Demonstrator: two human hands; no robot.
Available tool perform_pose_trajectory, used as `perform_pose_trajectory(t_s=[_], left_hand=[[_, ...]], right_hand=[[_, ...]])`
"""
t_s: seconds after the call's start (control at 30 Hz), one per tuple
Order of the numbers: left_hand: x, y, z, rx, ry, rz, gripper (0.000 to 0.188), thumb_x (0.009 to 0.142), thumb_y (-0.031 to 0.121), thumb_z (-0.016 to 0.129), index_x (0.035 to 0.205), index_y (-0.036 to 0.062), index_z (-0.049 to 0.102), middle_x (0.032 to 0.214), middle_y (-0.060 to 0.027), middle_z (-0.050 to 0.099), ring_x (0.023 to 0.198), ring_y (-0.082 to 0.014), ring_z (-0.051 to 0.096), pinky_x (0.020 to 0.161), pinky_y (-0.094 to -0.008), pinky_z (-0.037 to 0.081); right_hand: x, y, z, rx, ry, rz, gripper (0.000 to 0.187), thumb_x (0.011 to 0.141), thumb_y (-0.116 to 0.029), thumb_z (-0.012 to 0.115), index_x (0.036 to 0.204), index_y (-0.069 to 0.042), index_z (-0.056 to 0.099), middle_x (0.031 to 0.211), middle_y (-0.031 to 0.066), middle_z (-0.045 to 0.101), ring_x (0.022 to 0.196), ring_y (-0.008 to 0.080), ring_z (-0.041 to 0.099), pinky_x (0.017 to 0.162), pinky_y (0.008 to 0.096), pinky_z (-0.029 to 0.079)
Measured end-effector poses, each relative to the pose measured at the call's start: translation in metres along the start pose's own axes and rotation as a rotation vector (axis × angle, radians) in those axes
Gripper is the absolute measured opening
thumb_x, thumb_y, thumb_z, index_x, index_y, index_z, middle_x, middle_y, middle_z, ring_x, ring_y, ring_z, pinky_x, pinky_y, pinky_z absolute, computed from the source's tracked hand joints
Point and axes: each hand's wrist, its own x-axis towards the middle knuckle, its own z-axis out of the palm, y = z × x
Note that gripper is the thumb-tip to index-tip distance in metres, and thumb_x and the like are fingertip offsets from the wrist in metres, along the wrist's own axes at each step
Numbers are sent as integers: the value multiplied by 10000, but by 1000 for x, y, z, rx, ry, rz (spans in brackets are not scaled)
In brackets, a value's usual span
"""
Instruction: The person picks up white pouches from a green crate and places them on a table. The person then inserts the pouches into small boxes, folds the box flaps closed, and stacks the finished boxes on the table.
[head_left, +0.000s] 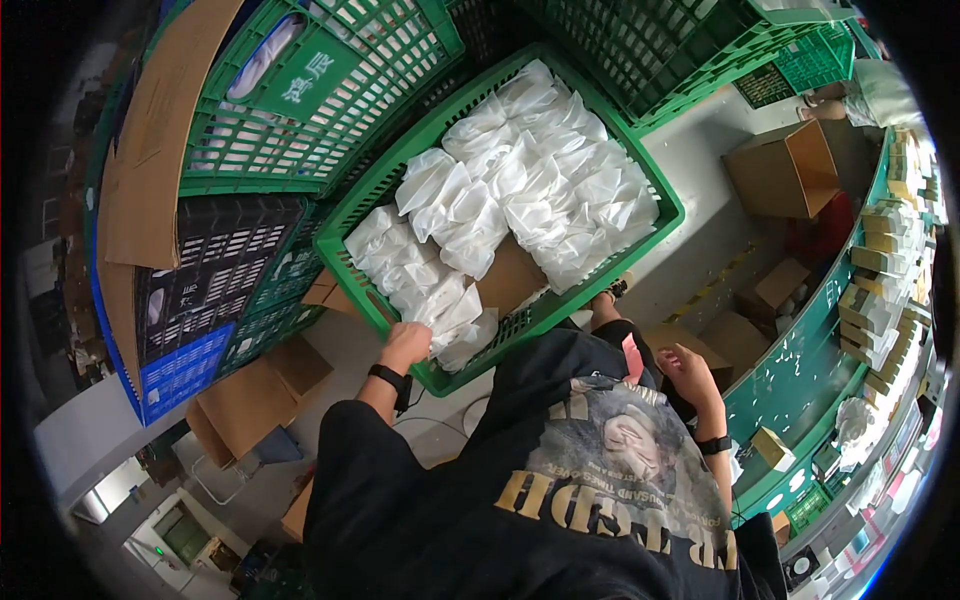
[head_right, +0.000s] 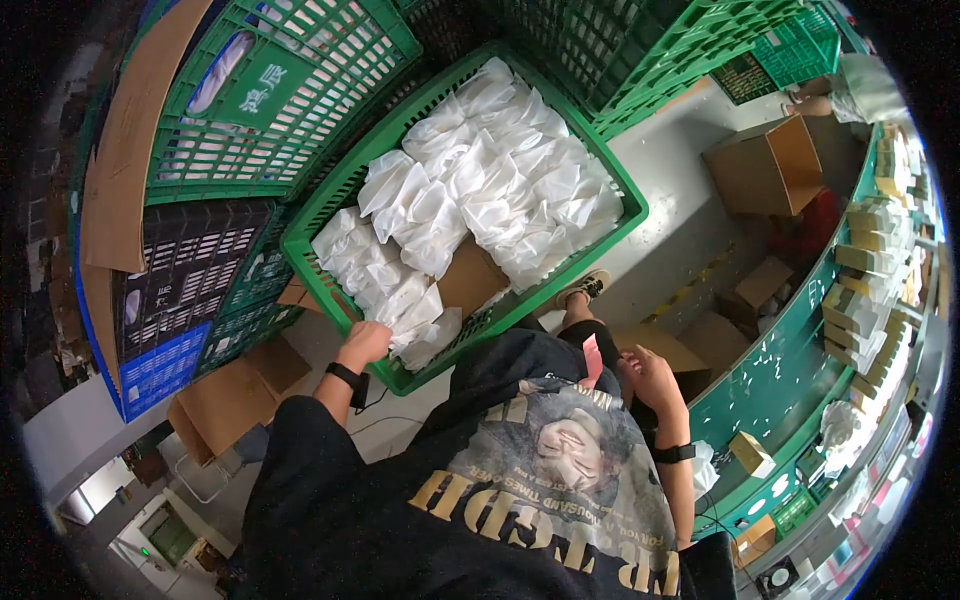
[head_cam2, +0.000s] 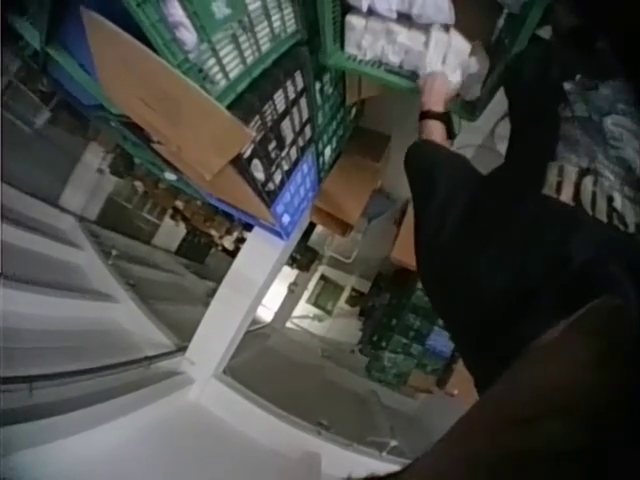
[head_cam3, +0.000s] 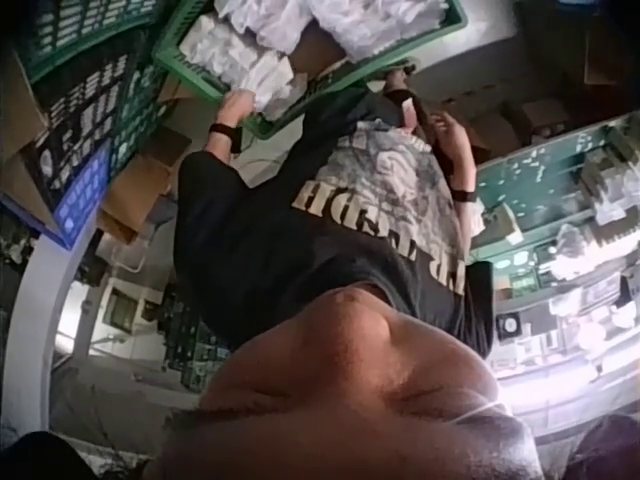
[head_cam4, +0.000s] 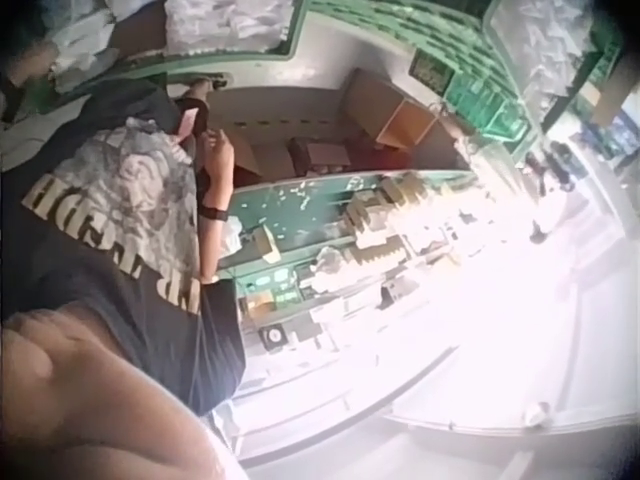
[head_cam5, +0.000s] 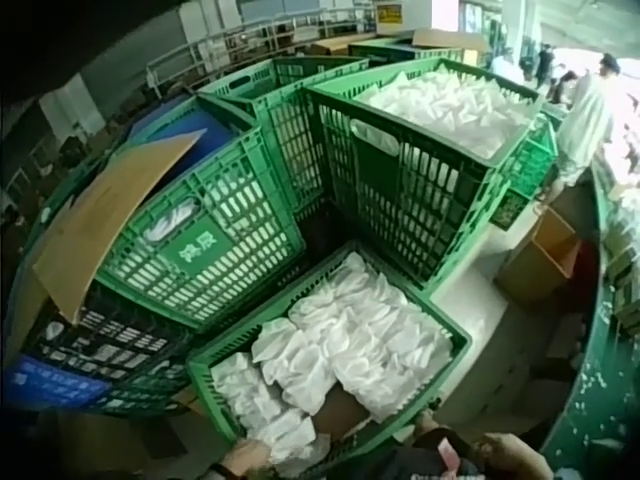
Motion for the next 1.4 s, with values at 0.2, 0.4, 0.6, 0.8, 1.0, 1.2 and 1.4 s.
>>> perform_pose_trajectory(t_s=[0.2, 0.4, 0.6, 0.8, 1.0, 1.2, 1.4], left_hand=[[-20, 7, -65, -166, 37, 142, 165, 832, 157, 580, 875, 65, 709, 935, -200, 705, 916, -413, 671, 790, -516, 528], [-43, 4, -98, -253, 59, 142, 148, 843, 142, 577, 882, 38, 676, 918, -234, 678, 926, -443, 641, 780, -528, 505], [-73, 24, -167, -414, 20, 337, 148, 855, 109, 580, 939, 21, 664, 906, -266, 650, 901, -466, 609, 759, -509, 484], [-68, 67, -225, -654, -7, 577, 108, 868, 87, 575, 919, 5, 624, 855, -230, 638, 810, -367, 625, 726, -405, 484], [-48, 168, -267, -1148, -136, 772, 104, 937, 63, 558, 968, -14, 621, 773, -130, 597, 753, -179, 577, 695, -345, 456], [-14, 308, -323, -665, -350, 1155, 115, 971, 91, 549, 973, -12, 600, 801, -113, 598, 786, -163, 570, 717, -330, 456], [-4, 484, -323, -113, -705, 1428, 73, 923, 25, 546, 952, -29, 587, 830, -139, 608, 775, -235, 576, 748, -354, 473]], right_hand=[[6, -1, 1, 9, -23, -23, 295, 921, -212, 657, 1128, -1, 667, 979, 177, 711, 891, 293, 698, 796, 376, 547], [13, -11, -3, 10, -5, -61, 288, 928, -206, 661, 1124, 6, 664, 978, 172, 716, 867, 277, 705, 781, 358, 555], [28, -30, 3, 137, -43, -138, 281, 919, -219, 655, 1118, -21, 670, 961, 177, 715, 870, 307, 703, 783, 385, 548], [70, -55, 5, 121, -96, -264, 309, 957, -259, 627, 1154, -22, 660, 983, 158, 719, 906, 264, 703, 823, 378, 544], [101, -24, 17, 729, -293, -157, 579, 1010, -547, 476, 1298, -60, 594, 1126, 94, 700, 1017, 239, 674, 864, 382, 532], [53, 19, -22, 1827, -297, -175, 736, 973, -659, 454, 1405, -66, 515, 1324, 72, 632, 1100, 258, 649, 934, 405, 531], [2, 125, -20, 2603, -597, -422, 777, 956, -695, 435, 1428, -82, 507, 1346, 106, 616, 1203, 309, 600, 1039, 447, 478]])
